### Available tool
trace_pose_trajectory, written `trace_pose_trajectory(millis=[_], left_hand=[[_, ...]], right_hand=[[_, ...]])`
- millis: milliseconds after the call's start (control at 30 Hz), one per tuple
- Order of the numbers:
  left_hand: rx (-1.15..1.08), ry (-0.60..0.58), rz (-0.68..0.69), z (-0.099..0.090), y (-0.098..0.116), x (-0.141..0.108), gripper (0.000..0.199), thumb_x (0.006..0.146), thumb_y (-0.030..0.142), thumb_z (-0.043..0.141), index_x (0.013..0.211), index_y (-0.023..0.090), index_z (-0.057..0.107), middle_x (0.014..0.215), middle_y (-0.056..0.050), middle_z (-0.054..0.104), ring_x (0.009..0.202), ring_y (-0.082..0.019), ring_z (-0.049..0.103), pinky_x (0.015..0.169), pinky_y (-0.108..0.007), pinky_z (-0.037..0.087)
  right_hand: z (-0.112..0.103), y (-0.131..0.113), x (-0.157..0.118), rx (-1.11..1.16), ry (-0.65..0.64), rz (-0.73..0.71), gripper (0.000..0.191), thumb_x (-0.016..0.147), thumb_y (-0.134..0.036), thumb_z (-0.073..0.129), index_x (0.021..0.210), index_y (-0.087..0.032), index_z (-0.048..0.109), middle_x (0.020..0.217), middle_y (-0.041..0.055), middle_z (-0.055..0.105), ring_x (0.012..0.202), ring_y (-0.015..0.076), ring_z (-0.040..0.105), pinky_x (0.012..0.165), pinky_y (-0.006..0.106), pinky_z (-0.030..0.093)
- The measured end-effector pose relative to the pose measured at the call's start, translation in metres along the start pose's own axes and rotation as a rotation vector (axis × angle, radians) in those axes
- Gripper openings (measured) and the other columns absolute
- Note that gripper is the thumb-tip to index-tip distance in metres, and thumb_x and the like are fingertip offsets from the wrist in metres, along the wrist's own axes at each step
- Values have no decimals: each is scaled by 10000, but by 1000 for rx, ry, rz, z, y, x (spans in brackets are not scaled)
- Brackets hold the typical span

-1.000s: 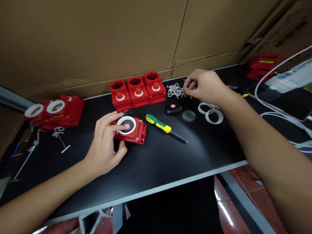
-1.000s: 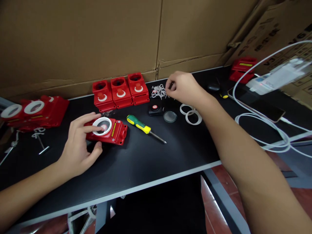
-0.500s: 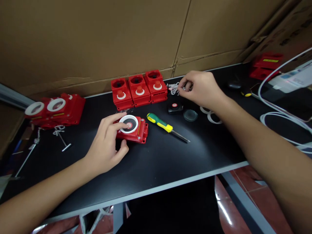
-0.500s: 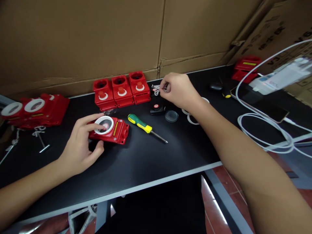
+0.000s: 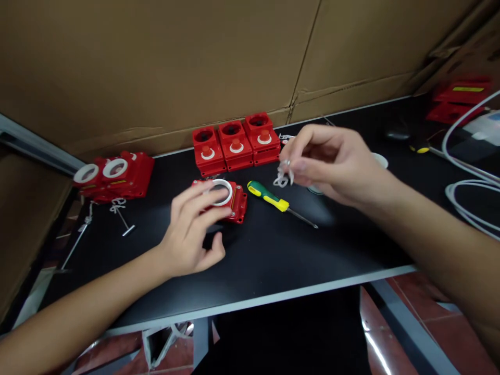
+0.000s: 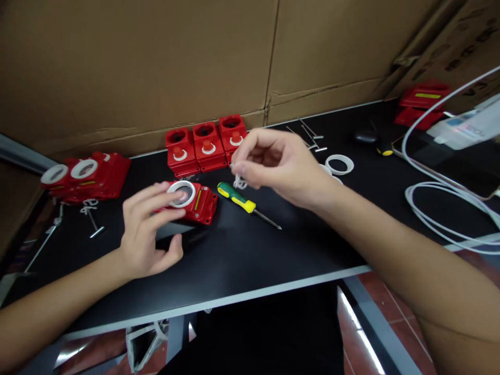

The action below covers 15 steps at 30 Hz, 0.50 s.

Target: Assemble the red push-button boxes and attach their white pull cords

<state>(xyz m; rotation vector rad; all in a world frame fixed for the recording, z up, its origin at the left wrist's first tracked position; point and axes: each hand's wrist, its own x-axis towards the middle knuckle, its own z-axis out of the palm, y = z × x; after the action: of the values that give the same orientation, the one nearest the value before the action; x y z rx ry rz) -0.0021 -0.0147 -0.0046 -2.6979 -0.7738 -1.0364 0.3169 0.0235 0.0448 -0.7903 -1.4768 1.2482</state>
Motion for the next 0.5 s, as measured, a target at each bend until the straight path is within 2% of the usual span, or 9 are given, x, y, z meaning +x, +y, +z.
trace_pose_trajectory(millis=[33, 100, 133, 200, 300, 400, 500], left_hand=[[-48, -12, 47, -1, 6, -1, 657, 891, 96, 722, 1501, 299, 585, 1501, -135, 760, 1391, -383, 748, 1158, -605, 662], [-213, -81, 114, -3, 18, -3, 605, 906, 23, 682, 1468, 239, 624, 1518, -176, 743, 1071, -246, 808, 954, -411, 729], [-320, -131, 83, -4, 23, -4, 603, 921, -12, 646, 1480, 213, 615, 1540, -212, 718, 944, -190, 792, 847, -339, 727], [-489, -221, -17, -5, 32, -5, 620, 969, 4, 629, 1548, 221, 583, 1638, -257, 633, 877, -167, 782, 782, -330, 727], [-728, -277, -172, -4, 36, -4, 619, 1018, 60, 664, 1601, 256, 598, 1768, -264, 526, 797, -124, 776, 820, -351, 743], [-947, -365, -295, -2, 33, -3, 593, 1043, 118, 712, 1608, 292, 669, 1757, -222, 584, 802, -130, 804, 902, -378, 759], [-1083, -404, -434, 0, 28, 0, 487, 1086, 199, 731, 1568, 271, 742, 1673, -228, 656, 866, -180, 833, 929, -424, 761]], right_hand=[[6, 2, -4, 49, -50, 8, 472, 800, -583, 1095, 807, -252, 759, 813, 23, 742, 635, 137, 579, 563, 319, 483], [16, 6, -10, 128, -175, 25, 423, 852, -505, 1078, 843, -230, 756, 824, 23, 750, 640, 125, 594, 590, 298, 504], [19, 8, -13, 158, -238, 38, 399, 863, -460, 1076, 863, -222, 756, 832, 23, 751, 665, 126, 614, 613, 286, 520], [22, 12, -17, 191, -349, 75, 370, 867, -390, 1074, 888, -209, 752, 855, 23, 753, 724, 134, 658, 660, 268, 553], [23, 18, -18, 196, -437, 139, 359, 871, -346, 1068, 896, -199, 742, 864, 18, 754, 769, 138, 695, 720, 265, 591], [24, 23, -17, 215, -477, 183, 347, 887, -339, 1054, 915, -199, 737, 853, 14, 767, 737, 130, 693, 705, 260, 591], [26, 26, -18, 230, -489, 210, 325, 904, -330, 1038, 929, -199, 741, 851, 13, 776, 715, 127, 696, 695, 265, 594]])
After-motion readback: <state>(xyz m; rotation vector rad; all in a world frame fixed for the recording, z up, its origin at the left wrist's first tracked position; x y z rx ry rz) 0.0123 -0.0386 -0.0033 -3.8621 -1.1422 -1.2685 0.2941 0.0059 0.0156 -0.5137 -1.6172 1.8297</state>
